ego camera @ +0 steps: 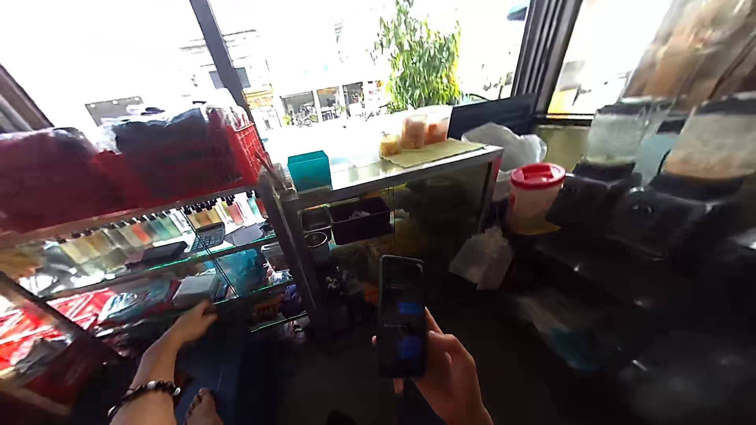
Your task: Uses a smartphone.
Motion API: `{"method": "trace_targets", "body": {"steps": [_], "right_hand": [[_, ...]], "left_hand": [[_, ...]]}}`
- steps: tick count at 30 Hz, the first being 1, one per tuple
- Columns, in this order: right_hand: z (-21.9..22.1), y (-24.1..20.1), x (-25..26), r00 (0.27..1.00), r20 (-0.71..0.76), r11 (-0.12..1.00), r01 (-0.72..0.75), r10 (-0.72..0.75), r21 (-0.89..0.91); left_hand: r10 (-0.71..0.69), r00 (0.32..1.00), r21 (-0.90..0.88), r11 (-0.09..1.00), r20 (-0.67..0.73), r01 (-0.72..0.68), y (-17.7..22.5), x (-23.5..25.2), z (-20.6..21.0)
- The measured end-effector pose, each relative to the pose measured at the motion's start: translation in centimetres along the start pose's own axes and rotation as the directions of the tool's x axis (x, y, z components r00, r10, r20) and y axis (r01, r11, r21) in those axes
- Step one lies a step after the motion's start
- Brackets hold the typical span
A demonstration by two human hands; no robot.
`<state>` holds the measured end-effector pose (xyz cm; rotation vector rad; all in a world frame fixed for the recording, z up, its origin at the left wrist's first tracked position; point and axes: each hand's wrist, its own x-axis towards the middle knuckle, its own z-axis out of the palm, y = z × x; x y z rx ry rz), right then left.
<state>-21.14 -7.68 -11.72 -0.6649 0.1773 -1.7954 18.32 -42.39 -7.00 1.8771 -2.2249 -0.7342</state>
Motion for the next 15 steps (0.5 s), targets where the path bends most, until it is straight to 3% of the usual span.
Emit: {"method": "trace_targets", "body": {"steps": [1, 3, 4, 6, 8, 11, 15], "right_hand": [[0.0, -0.4, 0.0, 1.000, -0.013, 1.000, 0.007, -0.007, -0.011], [-0.2, -0.9, 0.1, 0.999, -0.028, 0.999, 0.031, -0.032, -0.018], [-0.3, -1.2, 0.1, 0.999, -0.032, 0.999, 0.041, -0.042, -0.025], [-0.5, -1.6, 0.2, 0.997, -0.060, 0.997, 0.052, -0.056, -0.062], [-0.6, -1.7, 0.4, 0.991, -0.113, 0.994, 0.058, -0.069, -0.092], [-0.5, -1.4, 0.8, 0.974, -0.215, 0.980, 0.036, -0.078, -0.196], [-0.1, -0.7, 1.3, 0.959, -0.281, 0.957, -0.050, -0.034, -0.286]], "left_hand": [[-0.145, 0.986, 0.068, 0.988, 0.082, 0.140, -2.0, -1.0, 1.1], [-0.441, 0.888, 0.226, 0.885, 0.130, 0.407, -3.3, -3.6, 2.0], [-0.491, 0.861, 0.179, 0.866, 0.132, 0.467, -3.6, -4.5, 1.8], [-0.398, 0.902, -0.093, 0.905, 0.164, 0.416, -4.2, -4.7, 0.7], [-0.247, 0.963, -0.281, 0.922, 0.106, 0.268, -3.6, -4.0, -1.0], [-0.184, 0.983, -0.333, 0.928, -0.027, 0.165, -1.3, -4.1, -3.3], [-0.160, 0.987, -0.264, 0.951, 0.016, 0.159, 0.5, -3.7, -3.5]]}}
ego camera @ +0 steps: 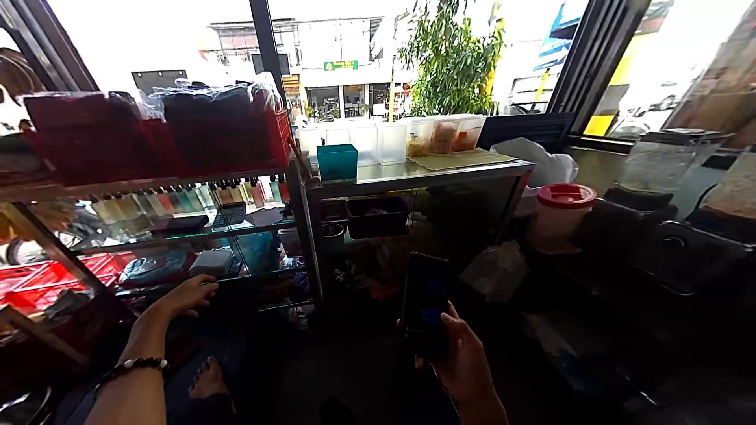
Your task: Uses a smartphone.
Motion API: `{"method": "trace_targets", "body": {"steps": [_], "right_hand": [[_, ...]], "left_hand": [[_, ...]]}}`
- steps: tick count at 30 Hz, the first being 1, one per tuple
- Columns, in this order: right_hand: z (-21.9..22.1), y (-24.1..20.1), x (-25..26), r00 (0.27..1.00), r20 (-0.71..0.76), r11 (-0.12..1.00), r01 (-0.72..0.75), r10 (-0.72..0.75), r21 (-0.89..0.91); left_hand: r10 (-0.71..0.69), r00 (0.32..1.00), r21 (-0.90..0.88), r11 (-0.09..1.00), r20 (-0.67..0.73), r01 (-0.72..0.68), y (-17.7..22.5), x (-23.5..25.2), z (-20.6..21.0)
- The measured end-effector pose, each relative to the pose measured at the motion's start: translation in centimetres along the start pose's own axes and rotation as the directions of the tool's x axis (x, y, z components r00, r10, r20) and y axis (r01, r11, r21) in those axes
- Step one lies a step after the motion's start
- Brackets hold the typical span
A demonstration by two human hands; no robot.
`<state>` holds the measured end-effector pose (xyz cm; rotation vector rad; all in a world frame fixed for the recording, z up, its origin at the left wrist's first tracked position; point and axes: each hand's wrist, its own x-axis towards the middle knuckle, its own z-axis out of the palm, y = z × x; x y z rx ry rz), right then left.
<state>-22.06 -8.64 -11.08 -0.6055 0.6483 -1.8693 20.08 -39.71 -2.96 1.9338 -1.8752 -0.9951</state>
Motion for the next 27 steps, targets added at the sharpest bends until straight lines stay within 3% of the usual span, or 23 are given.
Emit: {"method": "trace_targets", "body": {"steps": [6, 27], "right_hand": [[0.4, 0.6, -0.1, 0.995, 0.008, 0.994, -0.099, 0.100, -0.038], [0.7, 0.5, -0.9, 0.991, 0.084, 0.989, -0.093, 0.103, -0.115]], "left_hand": [[-0.125, 0.979, 0.171, 0.980, 0.160, 0.097, -0.4, 1.3, 2.2], [-0.130, 0.987, 0.223, 0.969, 0.092, 0.107, -1.4, 1.6, 1.7]]}}
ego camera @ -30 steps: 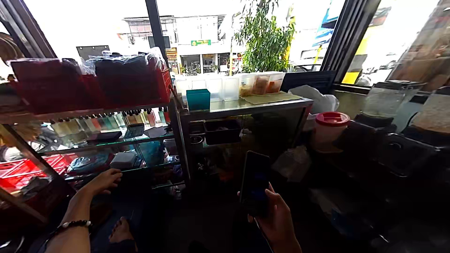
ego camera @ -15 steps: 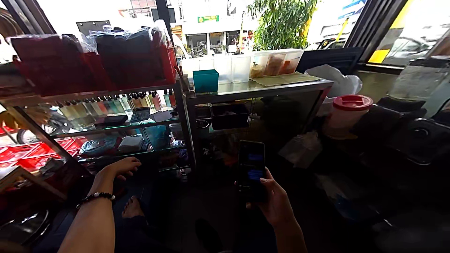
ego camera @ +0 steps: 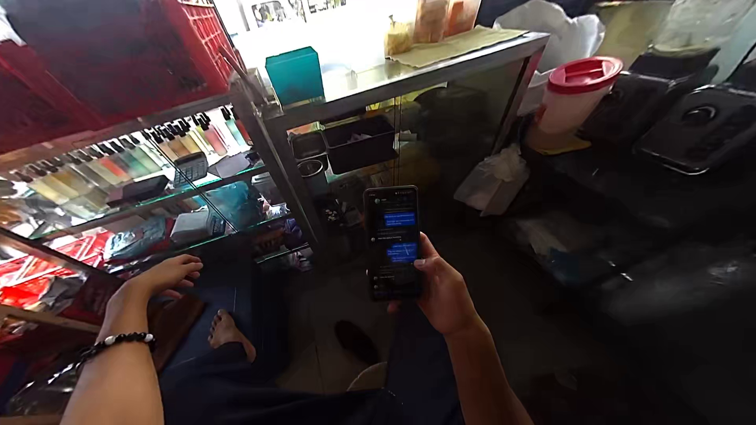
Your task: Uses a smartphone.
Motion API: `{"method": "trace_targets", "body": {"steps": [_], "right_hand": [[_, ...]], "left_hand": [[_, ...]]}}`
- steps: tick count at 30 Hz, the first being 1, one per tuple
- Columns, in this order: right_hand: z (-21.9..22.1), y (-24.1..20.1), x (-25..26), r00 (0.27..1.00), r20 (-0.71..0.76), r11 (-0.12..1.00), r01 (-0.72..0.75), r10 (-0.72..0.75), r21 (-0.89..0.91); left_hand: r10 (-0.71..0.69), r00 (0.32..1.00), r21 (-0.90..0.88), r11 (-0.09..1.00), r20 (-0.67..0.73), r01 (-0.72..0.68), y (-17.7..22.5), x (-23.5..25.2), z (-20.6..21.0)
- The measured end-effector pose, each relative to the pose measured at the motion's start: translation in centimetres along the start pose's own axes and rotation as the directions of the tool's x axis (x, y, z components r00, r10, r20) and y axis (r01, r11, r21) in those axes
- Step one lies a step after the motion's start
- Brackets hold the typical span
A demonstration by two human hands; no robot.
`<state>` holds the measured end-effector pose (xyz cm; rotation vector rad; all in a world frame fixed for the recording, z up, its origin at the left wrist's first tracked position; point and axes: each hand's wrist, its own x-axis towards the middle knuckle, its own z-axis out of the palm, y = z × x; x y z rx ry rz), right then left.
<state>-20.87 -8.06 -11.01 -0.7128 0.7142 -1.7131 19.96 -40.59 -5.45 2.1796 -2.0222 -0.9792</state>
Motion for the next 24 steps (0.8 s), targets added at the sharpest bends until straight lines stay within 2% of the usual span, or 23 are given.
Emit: {"method": "trace_targets", "body": {"steps": [9, 11, 14, 24], "right_hand": [[0.1, 0.0, -0.7, 0.998, 0.057, 1.000, -0.004, 0.002, 0.020], [0.1, 0.0, -0.7, 0.998, 0.062, 1.000, -0.004, 0.003, 0.019], [0.0, 0.2, -0.6, 0.997, 0.078, 1.000, -0.001, -0.001, 0.023], [0.2, 0.1, -0.5, 0.998, 0.065, 1.000, -0.006, 0.004, 0.024]], "left_hand": [[0.013, 1.000, 0.043, 0.999, 0.014, -0.014, 2.6, -2.0, 0.3], [-0.047, 0.999, 0.016, 0.999, 0.017, 0.047, 5.8, -5.5, 0.8], [-0.035, 0.999, 0.013, 0.999, -0.008, 0.035, 8.5, -8.9, 1.5], [-0.002, 1.000, 0.023, 1.000, 0.006, 0.002, 8.9, -8.8, 1.4]]}}
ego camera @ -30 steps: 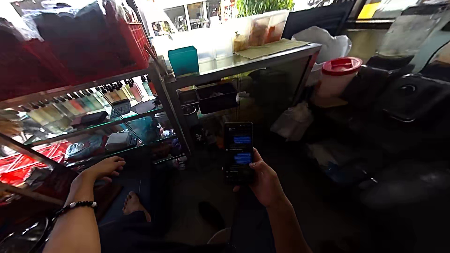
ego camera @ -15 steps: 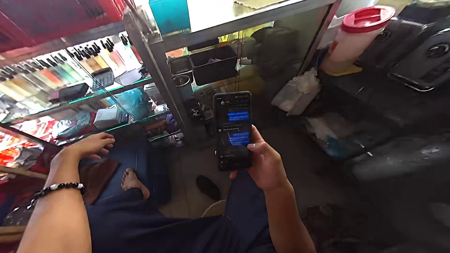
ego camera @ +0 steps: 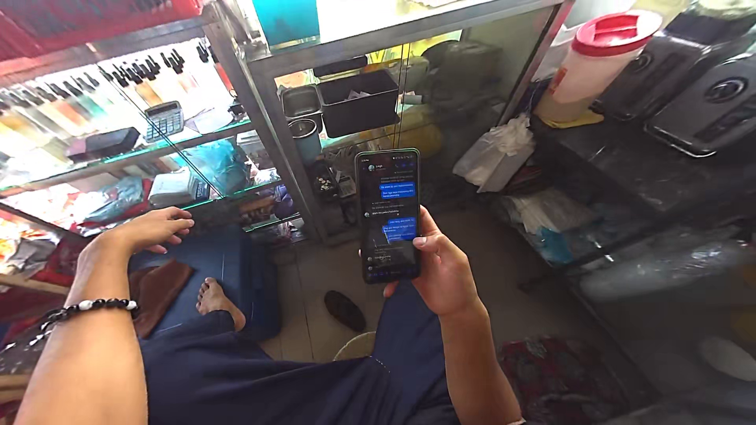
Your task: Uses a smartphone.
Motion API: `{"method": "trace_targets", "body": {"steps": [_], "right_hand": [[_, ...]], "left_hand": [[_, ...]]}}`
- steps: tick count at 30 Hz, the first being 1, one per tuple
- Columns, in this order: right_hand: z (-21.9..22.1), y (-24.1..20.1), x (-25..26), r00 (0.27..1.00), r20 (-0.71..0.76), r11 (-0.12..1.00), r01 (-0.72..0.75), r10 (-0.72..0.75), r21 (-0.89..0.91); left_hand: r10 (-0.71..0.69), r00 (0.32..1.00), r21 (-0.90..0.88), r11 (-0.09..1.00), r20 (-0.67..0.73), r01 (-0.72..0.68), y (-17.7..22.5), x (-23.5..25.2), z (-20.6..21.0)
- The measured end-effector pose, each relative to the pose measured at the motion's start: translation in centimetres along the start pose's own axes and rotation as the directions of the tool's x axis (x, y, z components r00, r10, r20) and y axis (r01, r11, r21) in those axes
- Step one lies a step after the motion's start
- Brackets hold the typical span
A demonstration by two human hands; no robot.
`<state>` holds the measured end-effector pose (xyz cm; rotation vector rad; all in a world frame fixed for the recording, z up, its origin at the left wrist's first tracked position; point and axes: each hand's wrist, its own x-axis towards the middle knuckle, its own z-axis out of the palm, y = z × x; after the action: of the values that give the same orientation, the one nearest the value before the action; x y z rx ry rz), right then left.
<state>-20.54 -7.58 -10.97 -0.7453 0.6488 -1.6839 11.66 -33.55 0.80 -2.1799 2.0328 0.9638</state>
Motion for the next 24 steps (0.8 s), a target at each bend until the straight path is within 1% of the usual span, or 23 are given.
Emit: {"method": "trace_targets", "body": {"steps": [5, 18, 24], "right_hand": [[0.15, 0.01, 0.06, 1.000, -0.006, 1.000, -0.007, 0.007, -0.022], [-0.11, 0.07, 0.08, 1.000, -0.009, 1.000, -0.008, 0.008, -0.006], [0.57, 0.00, -0.03, 0.999, -0.050, 0.994, -0.008, 0.002, -0.109]], "left_hand": [[0.010, 1.000, 0.005, 1.000, -0.002, -0.010, -0.10, 0.25, 0.06], [0.002, 1.000, 0.015, 1.000, 0.001, -0.002, 0.14, 0.39, 0.12], [-0.001, 1.000, 0.020, 1.000, 0.008, 0.001, 0.40, 0.05, 0.08]]}}
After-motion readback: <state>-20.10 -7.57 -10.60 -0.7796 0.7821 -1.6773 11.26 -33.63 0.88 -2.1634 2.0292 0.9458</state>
